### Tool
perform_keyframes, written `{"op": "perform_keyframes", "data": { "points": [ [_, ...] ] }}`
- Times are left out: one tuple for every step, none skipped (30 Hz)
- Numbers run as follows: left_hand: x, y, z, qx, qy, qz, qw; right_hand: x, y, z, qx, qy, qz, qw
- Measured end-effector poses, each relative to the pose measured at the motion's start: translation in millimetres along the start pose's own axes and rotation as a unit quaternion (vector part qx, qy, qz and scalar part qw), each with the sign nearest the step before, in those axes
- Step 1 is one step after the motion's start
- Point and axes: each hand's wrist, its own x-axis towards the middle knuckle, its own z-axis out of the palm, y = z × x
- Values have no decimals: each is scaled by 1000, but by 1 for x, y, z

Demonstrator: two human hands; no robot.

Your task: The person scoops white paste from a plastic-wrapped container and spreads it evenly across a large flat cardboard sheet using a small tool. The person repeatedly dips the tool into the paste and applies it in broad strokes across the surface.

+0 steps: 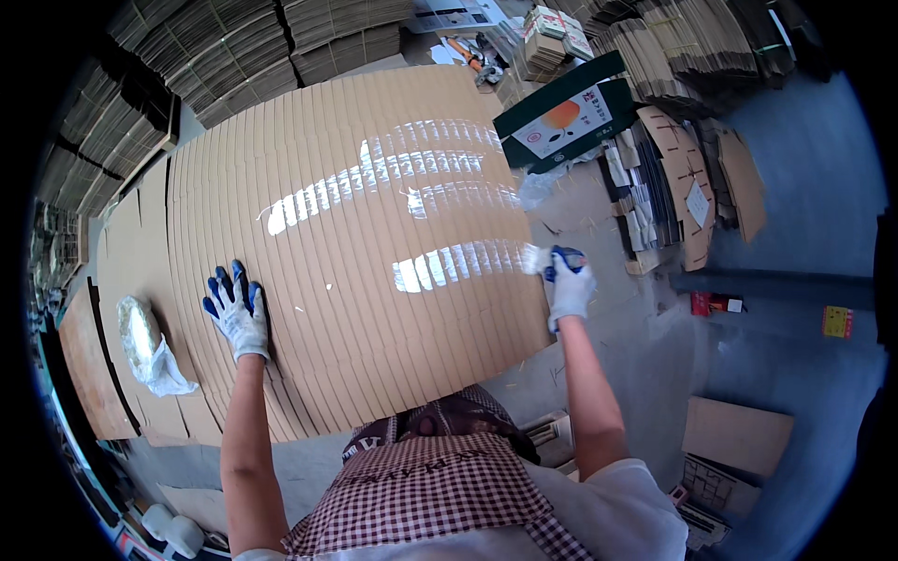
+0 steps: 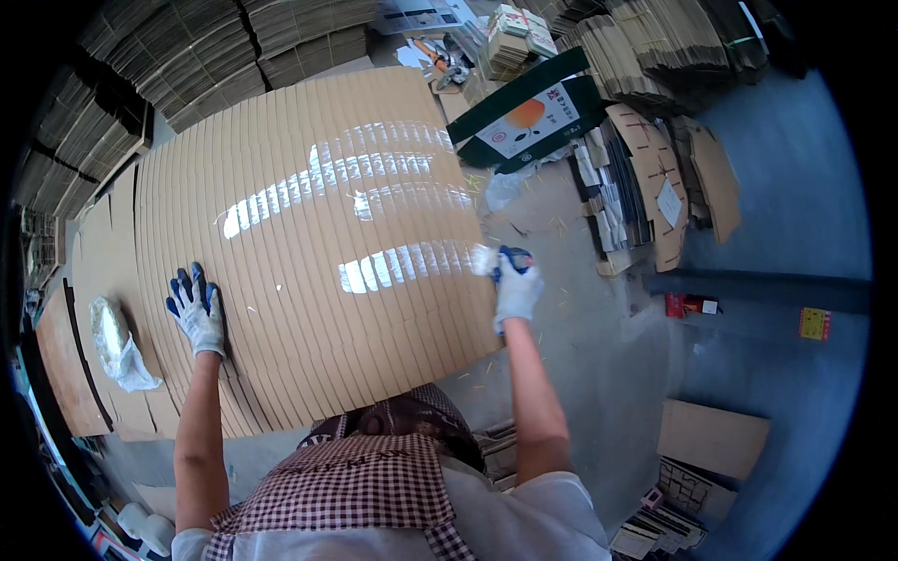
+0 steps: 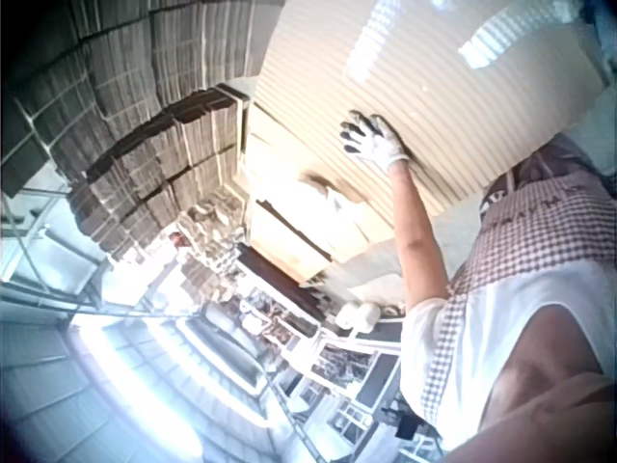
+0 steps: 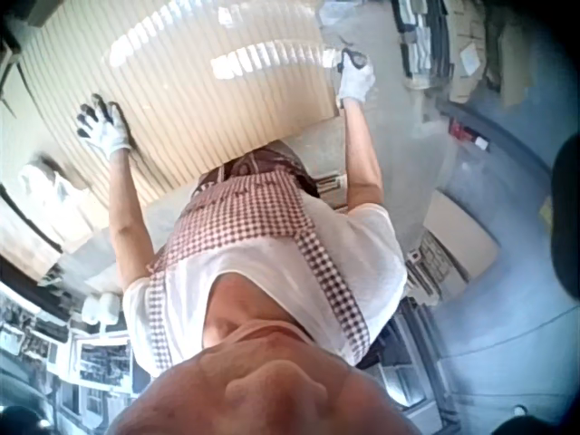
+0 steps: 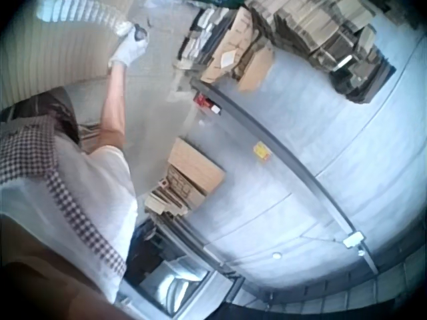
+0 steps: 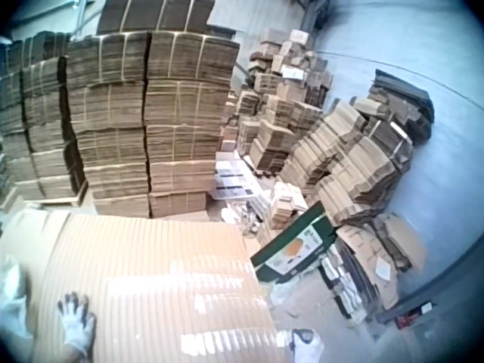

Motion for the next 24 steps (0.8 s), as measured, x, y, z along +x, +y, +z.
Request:
{"op": "perform_keyframes", "data": {
  "points": [
    [0,0,1,2,-5,-2,1000,3,-6,-12,-94,38,-22,995],
    [0,0,0,4,-11,-3,1000,-6,-8,-16,-116,28,-51,992],
    [-1,1,-1,7,-15,-6,1000,-27,-18,-6,-106,-33,-96,989],
    [-2,-1,-3,13,-20,-12,1000,-56,-29,11,-91,-113,-150,978],
    [-1,-1,-3,13,-21,-12,1000,-88,-38,28,-81,-193,-210,955],
    [1,2,-3,9,-22,-11,1000,-117,-45,44,-90,-251,-270,925],
    [5,8,-3,3,-22,-7,1000,-137,-49,55,-120,-280,-324,895],
    [6,9,-4,1,-23,-7,1000,-142,-50,55,-189,-291,-379,858],
    [6,9,-4,-3,-19,-5,1000,-146,-51,56,-250,-294,-434,814],
    [5,8,-3,0,-19,-7,1000,-134,-42,48,-272,-276,-401,830],
    [5,8,-3,3,-19,-7,1000,-122,-32,41,-292,-257,-365,846],
    [2,4,-4,9,-19,-11,1000,-96,-16,27,-319,-223,-324,862],
    [4,6,-4,11,-22,-11,1000,-69,-3,10,-347,-184,-279,876],
    [3,3,-5,14,-23,-13,1000,-48,1,-3,-383,-155,-256,874],
    [1,0,-6,18,-25,-16,999,-27,4,-16,-417,-128,-231,870],
    [1,0,-5,13,-22,-15,1000,-24,-5,-18,-417,-112,-236,871],
    [1,0,-5,12,-22,-16,1000,-25,-13,-21,-417,-100,-238,871],
    [2,1,-5,10,-18,-18,1000,-39,-22,-8,-347,-126,-298,880],
    [-1,-3,-7,17,-21,-21,999,-54,-30,8,-276,-163,-354,879],
    [0,-2,-6,14,-21,-17,1000,-76,-39,28,-215,-206,-411,862],
    [2,2,-6,10,-19,-11,1000,-97,-49,46,-155,-254,-460,836],
    [3,4,-4,7,-17,-6,1000,-104,-55,57,-170,-274,-496,806],
    [3,5,-2,4,-15,-2,1000,-111,-61,68,-181,-294,-530,775],
    [5,6,-1,5,-19,-2,1000,-106,-56,77,-215,-295,-567,739]
  ]
}}
